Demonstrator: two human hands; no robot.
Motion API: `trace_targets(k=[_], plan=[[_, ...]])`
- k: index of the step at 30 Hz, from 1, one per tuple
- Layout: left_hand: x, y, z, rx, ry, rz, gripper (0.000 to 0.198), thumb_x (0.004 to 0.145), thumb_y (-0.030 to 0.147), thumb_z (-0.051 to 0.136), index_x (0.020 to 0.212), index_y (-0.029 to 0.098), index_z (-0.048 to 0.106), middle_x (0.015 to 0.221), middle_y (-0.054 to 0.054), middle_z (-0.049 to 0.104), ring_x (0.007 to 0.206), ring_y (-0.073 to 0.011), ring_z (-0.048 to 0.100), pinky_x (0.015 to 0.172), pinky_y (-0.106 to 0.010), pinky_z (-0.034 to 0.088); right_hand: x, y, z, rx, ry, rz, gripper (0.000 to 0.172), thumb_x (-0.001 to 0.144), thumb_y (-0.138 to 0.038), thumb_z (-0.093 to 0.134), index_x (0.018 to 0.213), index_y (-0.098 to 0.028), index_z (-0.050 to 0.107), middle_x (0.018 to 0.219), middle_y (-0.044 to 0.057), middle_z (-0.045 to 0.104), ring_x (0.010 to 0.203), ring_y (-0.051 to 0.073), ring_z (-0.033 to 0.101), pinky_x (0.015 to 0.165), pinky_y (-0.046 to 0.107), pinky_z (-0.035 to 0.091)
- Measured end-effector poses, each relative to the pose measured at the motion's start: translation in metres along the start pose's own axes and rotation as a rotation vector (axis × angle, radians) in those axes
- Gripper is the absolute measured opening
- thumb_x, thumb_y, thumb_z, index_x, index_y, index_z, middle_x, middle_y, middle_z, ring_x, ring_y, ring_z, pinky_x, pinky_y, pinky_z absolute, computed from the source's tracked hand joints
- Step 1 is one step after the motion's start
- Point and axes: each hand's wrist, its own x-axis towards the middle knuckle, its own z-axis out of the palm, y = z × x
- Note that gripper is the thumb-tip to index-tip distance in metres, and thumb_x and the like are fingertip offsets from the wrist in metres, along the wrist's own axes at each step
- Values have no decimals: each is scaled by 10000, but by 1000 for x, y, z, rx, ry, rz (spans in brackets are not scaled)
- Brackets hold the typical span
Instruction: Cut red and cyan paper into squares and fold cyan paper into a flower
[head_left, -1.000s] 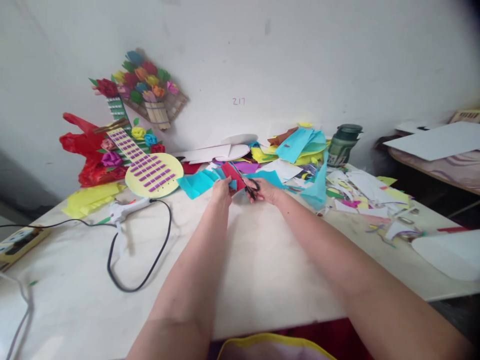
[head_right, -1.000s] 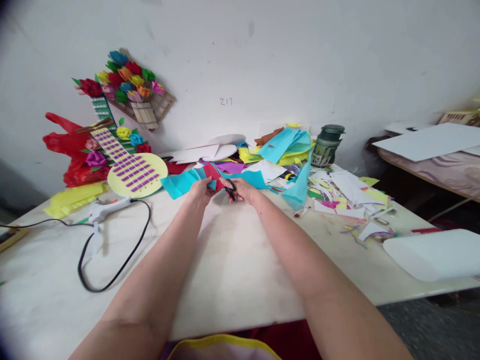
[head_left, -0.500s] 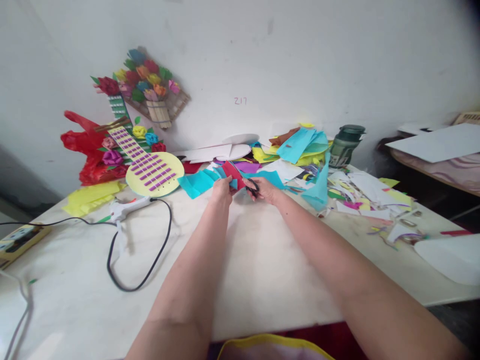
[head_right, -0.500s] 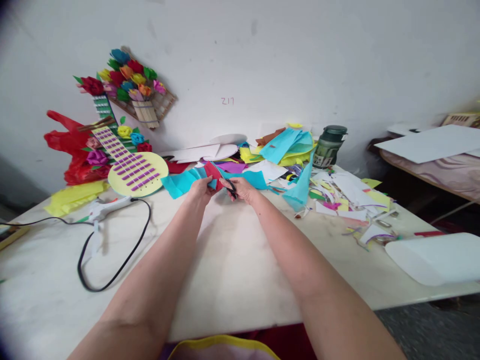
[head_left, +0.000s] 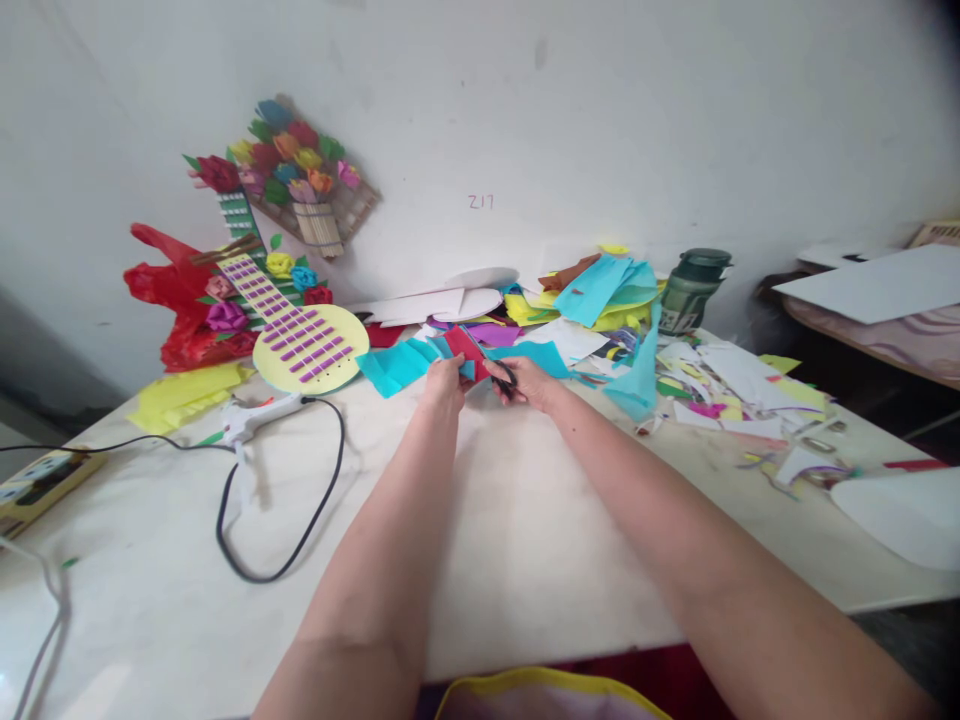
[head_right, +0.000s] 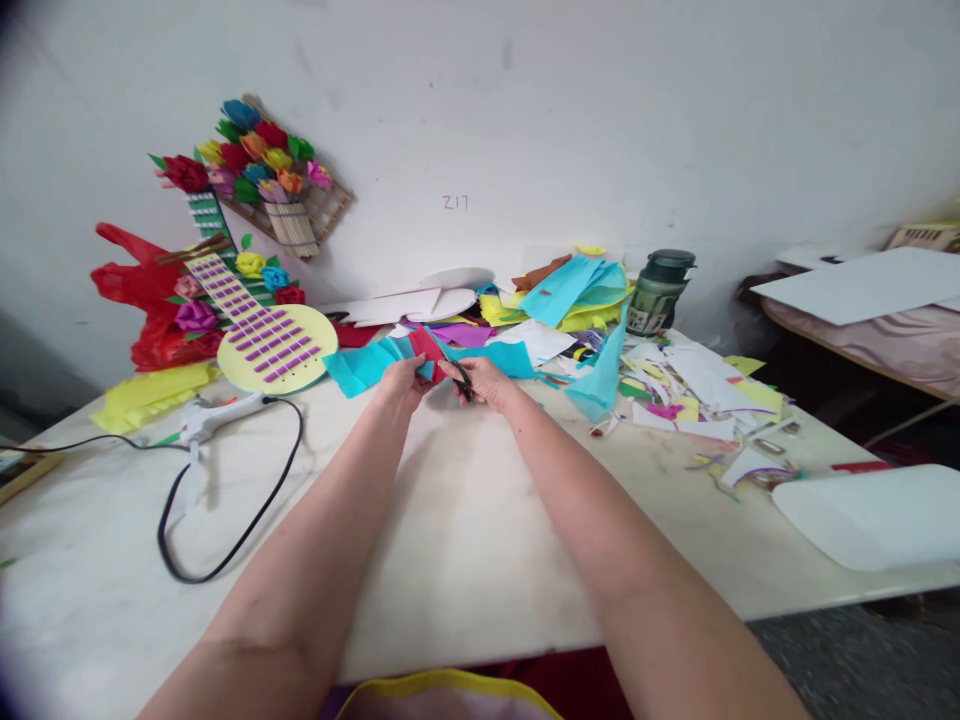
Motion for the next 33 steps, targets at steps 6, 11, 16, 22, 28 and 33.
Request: trace_targets(k=[6,11,16,22,28,33], plan=[[3,-6,-2,22,10,15,84,710,64,498,689,145,504,543,-2,540,435,-115,491,534,-292,438,3,-1,5,17,0,97,392,654,-495,682,735,-136,547,574,73,655,413,125,575,264,153,247],[2,-11,-3,70,27,-2,110,729,105,501,629,148,486,491,1,504,407,-116,462,456,-257,385,3,-1,13,58,27,79,362,648,-435,709,752,-115,574,533,66,640,388,113,557,265,150,253],[3,-16,-5,106,36,-35,143,747,144,493,605,151,476,459,2,476,361,-116,422,401,-248,321,1,-2,17,82,26,73,296,669,-360,701,733,-100,573,497,58,625,371,104,547,262,149,261],[11,-23,-9,36,8,-7,95,723,129,506,631,149,495,487,7,492,398,-116,463,431,-243,346,0,-2,19,52,35,72,248,678,-334,661,657,-112,553,432,35,593,354,102,539,256,146,254],[8,-23,-8,-18,1,-1,78,700,108,504,638,154,493,504,14,504,432,-114,496,448,-229,358,0,0,19,24,22,46,231,665,-322,643,611,-122,542,412,24,577,345,88,519,258,139,228],[7,-26,-8,-54,-17,2,76,665,130,530,616,157,478,497,13,515,430,-114,497,449,-228,373,1,2,19,-12,22,47,222,663,-323,634,605,-130,541,403,22,571,335,81,496,262,144,217]])
